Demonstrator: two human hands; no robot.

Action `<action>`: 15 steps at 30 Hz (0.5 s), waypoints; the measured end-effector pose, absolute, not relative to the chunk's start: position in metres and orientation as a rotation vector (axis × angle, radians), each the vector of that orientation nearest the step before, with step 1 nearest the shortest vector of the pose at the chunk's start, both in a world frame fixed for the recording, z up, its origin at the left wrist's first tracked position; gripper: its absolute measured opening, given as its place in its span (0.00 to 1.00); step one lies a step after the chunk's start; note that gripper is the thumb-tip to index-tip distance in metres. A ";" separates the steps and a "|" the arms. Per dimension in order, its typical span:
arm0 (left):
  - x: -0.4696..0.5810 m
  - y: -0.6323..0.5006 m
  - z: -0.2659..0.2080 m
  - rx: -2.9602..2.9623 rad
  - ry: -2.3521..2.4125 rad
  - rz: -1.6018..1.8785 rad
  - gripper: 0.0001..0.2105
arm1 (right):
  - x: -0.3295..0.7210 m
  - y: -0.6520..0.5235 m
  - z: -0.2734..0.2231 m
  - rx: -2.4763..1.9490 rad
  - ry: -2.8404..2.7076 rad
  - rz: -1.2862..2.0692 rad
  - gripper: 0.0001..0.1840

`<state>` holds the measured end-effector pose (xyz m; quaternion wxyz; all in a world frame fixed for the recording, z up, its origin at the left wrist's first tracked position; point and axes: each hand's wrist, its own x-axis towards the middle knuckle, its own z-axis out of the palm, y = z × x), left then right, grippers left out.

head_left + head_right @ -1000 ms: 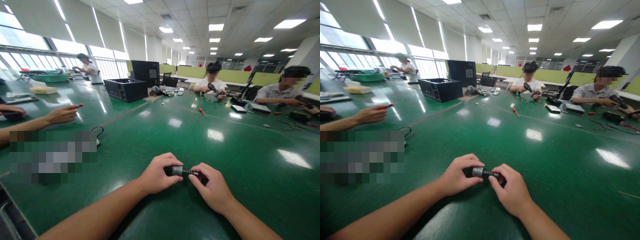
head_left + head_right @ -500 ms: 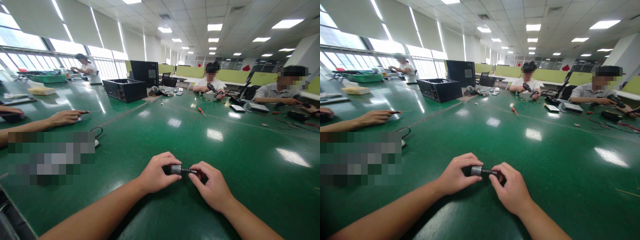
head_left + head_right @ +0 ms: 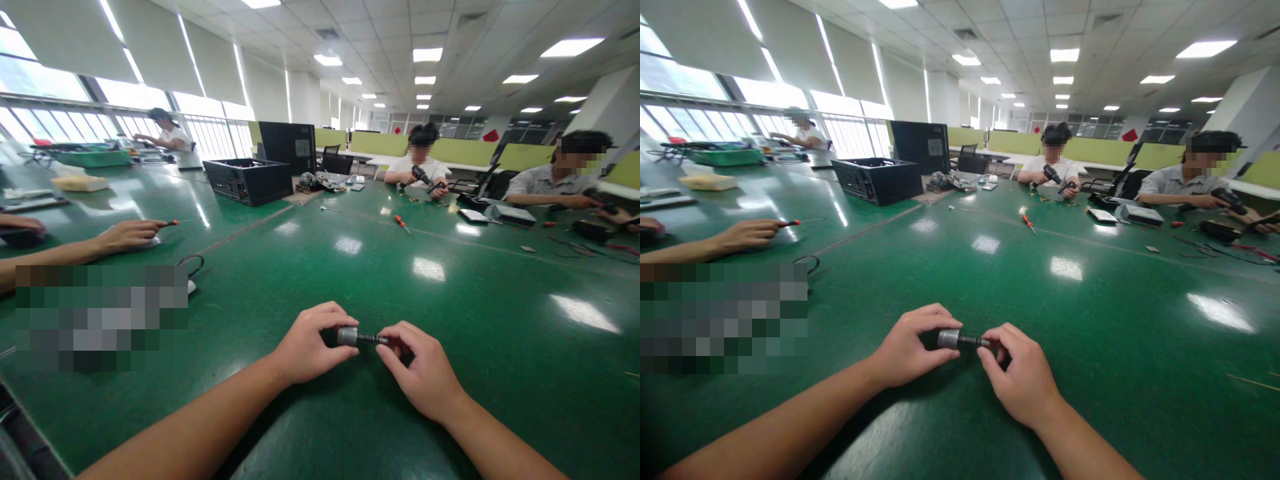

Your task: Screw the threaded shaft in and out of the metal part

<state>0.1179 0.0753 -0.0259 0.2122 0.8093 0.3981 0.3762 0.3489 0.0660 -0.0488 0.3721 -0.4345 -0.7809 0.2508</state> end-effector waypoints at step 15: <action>0.117 0.076 -0.024 2.216 1.171 1.034 0.14 | 0.349 0.066 -0.049 -1.143 -1.974 0.608 0.07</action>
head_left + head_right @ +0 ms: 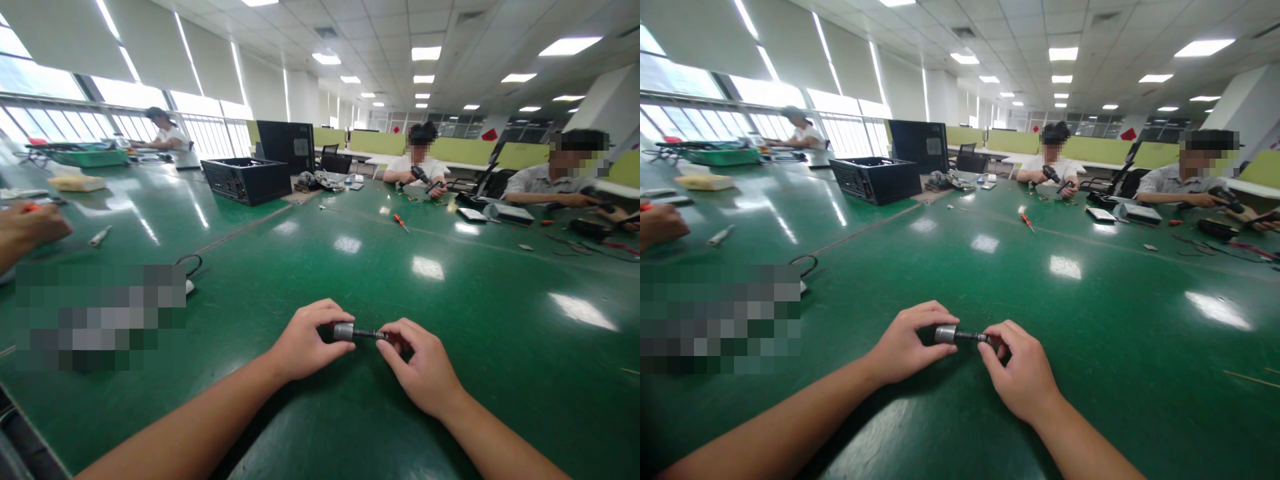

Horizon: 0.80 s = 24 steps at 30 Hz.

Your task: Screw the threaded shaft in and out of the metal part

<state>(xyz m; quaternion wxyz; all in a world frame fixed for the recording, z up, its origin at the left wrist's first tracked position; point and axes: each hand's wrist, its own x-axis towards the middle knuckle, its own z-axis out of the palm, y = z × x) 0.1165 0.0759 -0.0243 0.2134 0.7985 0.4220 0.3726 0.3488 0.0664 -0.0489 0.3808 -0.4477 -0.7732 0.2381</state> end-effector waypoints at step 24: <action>0.116 0.073 -0.029 1.956 1.234 0.968 0.12 | 0.362 0.072 -0.060 -1.225 -1.801 0.798 0.24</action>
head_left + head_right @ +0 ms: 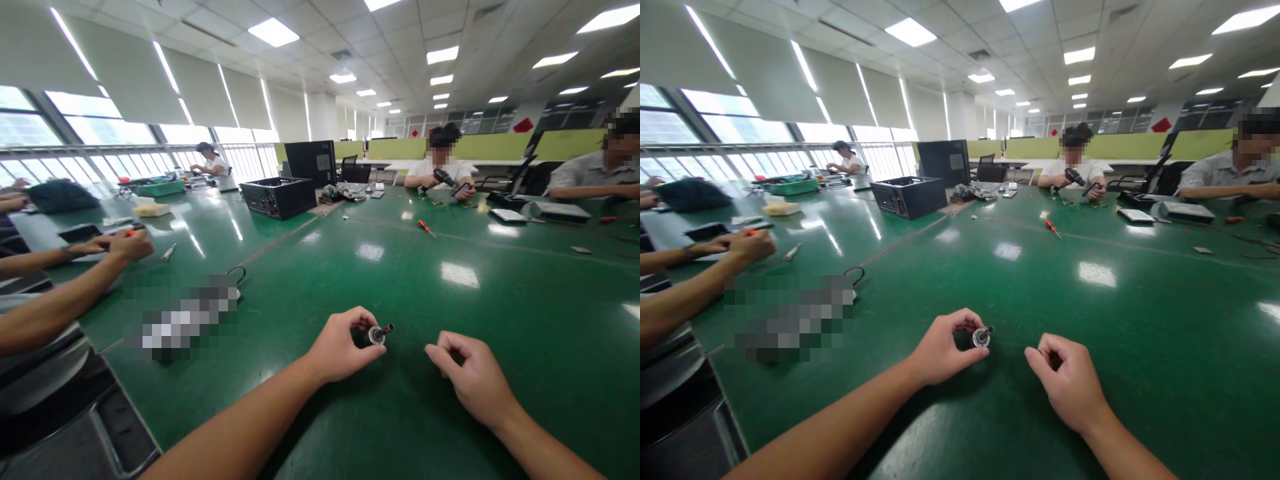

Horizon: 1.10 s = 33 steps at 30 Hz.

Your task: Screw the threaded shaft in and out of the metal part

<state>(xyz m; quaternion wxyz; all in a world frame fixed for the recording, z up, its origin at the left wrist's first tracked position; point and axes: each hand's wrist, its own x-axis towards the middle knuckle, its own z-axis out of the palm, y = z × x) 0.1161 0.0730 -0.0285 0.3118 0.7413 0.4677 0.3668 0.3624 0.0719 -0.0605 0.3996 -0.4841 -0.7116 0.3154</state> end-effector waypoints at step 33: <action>-0.022 -0.051 0.009 2.219 2.238 1.009 0.32 | 0.347 0.059 -0.043 -0.981 -1.700 1.245 0.23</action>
